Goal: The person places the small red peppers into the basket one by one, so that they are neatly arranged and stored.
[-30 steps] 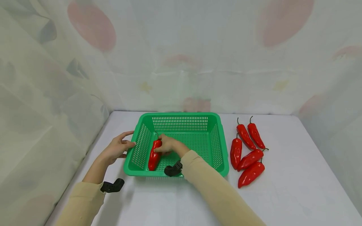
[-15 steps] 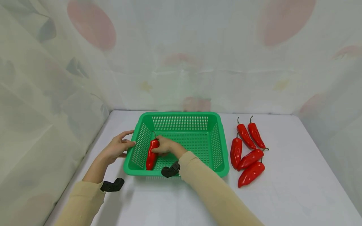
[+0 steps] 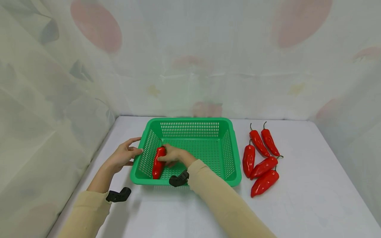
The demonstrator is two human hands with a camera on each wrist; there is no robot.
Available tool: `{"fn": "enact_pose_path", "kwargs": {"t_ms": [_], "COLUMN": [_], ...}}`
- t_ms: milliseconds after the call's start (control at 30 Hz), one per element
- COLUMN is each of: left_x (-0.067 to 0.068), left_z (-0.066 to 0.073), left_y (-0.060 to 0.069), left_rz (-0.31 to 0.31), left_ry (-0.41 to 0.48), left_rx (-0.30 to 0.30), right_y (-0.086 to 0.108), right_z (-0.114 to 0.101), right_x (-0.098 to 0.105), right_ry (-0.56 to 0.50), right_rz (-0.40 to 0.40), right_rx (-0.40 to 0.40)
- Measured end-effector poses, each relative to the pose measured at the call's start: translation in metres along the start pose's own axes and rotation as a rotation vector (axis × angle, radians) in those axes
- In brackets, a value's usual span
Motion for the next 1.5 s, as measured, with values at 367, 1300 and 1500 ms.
{"fn": "enact_pose_path", "kwargs": {"t_ms": [367,1300,1500], "left_x": [0.000,0.001,0.001], "left_z": [0.001,-0.002,-0.003], "left_y": [0.002,-0.002,-0.002], "left_rz": [0.003,-0.007,-0.008], "left_ry": [-0.010,0.012,0.019], "left_rx": [0.002,-0.012,-0.017], "right_y": [0.000,0.022,0.032], "right_z": [0.001,-0.014,-0.028], "right_x": [-0.001,0.025,0.033], "right_ry": [0.003,0.313,0.468], "right_rz": [-0.024,0.009,0.098], "right_rx": [-0.004,0.104,0.206]}}
Point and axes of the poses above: each hand's wrist, its own y-axis away from the middle knuckle, its own x-axis out of the back of the hand, z = x × y, the point moved 4 cm from there along -y, towards the middle knuckle, and after that the axes turned 11 degrees about y, right-handed, at the moved point
